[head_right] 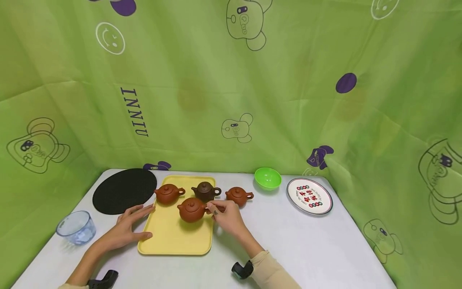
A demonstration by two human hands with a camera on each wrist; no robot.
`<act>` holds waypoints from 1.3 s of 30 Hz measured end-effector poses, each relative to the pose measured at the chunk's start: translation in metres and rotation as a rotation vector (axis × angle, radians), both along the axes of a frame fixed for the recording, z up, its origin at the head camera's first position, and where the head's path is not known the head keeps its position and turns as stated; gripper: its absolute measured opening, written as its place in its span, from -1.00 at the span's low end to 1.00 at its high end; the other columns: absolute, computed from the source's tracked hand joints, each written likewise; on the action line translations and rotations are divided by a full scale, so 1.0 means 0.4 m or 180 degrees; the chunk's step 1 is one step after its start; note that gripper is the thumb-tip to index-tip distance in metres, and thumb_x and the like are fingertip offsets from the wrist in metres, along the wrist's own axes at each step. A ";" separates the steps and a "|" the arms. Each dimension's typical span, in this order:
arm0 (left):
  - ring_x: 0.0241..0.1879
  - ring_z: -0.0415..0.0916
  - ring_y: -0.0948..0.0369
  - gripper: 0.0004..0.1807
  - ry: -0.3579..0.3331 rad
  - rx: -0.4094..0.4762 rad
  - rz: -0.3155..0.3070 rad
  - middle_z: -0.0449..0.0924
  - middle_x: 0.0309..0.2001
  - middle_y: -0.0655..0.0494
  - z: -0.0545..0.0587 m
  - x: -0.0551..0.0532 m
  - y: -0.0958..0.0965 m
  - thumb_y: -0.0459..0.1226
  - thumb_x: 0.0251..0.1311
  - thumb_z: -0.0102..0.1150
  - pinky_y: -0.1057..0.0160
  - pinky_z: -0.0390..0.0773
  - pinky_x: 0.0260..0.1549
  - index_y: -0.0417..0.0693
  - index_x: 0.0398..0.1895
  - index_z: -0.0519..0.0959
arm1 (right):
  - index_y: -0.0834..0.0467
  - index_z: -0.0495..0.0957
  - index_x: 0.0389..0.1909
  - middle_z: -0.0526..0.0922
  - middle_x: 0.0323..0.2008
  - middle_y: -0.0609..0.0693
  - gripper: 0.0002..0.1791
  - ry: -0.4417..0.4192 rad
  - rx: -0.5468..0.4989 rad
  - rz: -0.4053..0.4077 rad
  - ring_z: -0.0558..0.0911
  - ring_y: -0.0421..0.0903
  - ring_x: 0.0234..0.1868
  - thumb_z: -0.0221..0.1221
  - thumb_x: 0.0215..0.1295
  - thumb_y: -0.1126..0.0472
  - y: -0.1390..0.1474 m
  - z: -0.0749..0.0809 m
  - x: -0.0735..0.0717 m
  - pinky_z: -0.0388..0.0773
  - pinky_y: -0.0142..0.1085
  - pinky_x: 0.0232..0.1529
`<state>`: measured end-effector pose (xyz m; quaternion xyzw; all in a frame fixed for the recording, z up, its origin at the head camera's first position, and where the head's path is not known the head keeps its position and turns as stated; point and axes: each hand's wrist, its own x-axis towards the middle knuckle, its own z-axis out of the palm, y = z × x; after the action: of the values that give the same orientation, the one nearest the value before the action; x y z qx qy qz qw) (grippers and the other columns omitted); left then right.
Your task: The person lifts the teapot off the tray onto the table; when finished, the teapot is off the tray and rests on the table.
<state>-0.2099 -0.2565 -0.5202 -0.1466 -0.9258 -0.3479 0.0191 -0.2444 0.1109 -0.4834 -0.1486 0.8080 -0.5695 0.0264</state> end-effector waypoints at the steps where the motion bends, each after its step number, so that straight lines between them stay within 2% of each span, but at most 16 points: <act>1: 0.53 0.06 -0.31 -0.06 -0.0001 -0.0002 -0.0001 0.45 0.52 -0.15 0.000 0.000 0.000 -0.05 -0.01 0.63 -0.51 0.02 0.30 -0.04 0.50 0.49 | 0.13 0.82 -0.02 0.87 -0.24 0.16 -0.75 -0.0003 0.0004 -0.0033 0.71 -0.10 -0.42 0.24 0.55 0.10 0.008 0.000 -0.001 0.62 -0.44 -0.36; 11: 0.54 0.05 -0.29 -0.07 -0.0052 0.0008 0.0027 0.44 0.53 -0.12 -0.001 0.000 -0.001 -0.03 0.00 0.63 -0.52 0.05 0.30 -0.01 0.50 0.49 | 0.20 0.80 0.00 0.83 -0.26 0.30 -0.71 -0.0045 0.0050 -0.0282 0.65 -0.20 -0.47 0.25 0.53 0.09 0.083 -0.001 0.005 0.60 -0.41 -0.38; 21: 0.54 0.04 -0.28 -0.07 -0.0074 0.0045 0.0021 0.43 0.53 -0.12 -0.002 -0.001 -0.003 -0.01 0.01 0.62 -0.52 0.04 0.30 -0.01 0.50 0.49 | 0.21 0.80 -0.01 0.84 -0.28 0.24 -0.74 -0.0048 0.0157 -0.0532 0.63 -0.22 -0.49 0.24 0.54 0.15 0.173 -0.008 0.015 0.58 -0.42 -0.38; 26: 0.55 0.04 -0.29 -0.07 -0.0060 0.0059 0.0023 0.43 0.53 -0.13 -0.001 -0.001 -0.005 -0.02 0.02 0.61 -0.53 0.02 0.30 -0.03 0.50 0.48 | 0.21 0.80 -0.02 0.86 -0.25 0.21 -0.75 -0.0108 0.0160 -0.0591 0.69 -0.15 -0.46 0.23 0.55 0.16 0.214 -0.021 0.010 0.64 -0.39 -0.36; 39: 0.56 0.02 -0.29 -0.08 -0.0059 0.0045 0.0013 0.43 0.54 -0.12 -0.002 -0.003 -0.007 0.01 0.05 0.59 -0.56 0.01 0.30 -0.01 0.51 0.47 | 0.22 0.79 0.03 0.86 -0.23 0.22 -0.73 -0.0249 0.0271 -0.0750 0.65 -0.21 -0.48 0.21 0.57 0.16 0.315 -0.048 0.022 0.62 -0.38 -0.38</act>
<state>-0.2113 -0.2593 -0.5210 -0.1413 -0.9238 -0.3557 0.0122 -0.2358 0.2371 -0.5026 -0.0290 0.8416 -0.5393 -0.0030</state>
